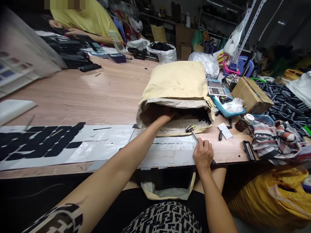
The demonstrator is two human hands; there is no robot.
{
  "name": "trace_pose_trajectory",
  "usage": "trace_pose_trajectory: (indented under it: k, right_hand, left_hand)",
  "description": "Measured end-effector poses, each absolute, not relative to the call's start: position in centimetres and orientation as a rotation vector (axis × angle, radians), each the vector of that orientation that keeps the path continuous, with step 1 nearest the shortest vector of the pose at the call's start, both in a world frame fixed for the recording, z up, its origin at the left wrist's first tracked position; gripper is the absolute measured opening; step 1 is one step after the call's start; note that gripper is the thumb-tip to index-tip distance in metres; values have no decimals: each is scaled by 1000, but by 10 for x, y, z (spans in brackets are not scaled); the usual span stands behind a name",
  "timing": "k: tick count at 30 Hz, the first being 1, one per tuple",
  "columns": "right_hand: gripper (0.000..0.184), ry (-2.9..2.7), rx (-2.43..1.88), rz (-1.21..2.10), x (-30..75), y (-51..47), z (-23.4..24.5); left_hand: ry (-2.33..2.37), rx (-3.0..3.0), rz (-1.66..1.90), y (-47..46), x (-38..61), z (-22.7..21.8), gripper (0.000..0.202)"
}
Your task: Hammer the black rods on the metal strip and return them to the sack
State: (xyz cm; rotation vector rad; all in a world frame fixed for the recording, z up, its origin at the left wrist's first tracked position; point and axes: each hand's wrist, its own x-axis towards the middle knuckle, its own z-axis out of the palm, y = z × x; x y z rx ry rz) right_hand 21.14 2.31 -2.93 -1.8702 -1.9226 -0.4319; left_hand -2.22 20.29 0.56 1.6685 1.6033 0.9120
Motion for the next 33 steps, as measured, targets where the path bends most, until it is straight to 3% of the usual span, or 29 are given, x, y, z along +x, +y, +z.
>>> trace_pose_trajectory:
  k: [3,9,16,27,33]
  right_hand:
    - [31,-1924,-1870,-420,211,23,-29]
    - [30,-1918,-1877,-404,211,23,-26]
    - [31,-1927,-1881,-353,214,26,-24]
    - [36,-1728,-1511,457,215,-9,-10]
    - [35,-1664,-1505,478,209,-24,-9]
  left_hand:
    - [1774,1649,916,163,-27,11,25]
    - [1308,1999,899,76,-23,-15,18]
    - [1372,1999,935,74,-17,-51,18]
    - [1416,1924,1039,77,-18,-50,16]
    - [1416,1905,1023,77,-20,-47,16]
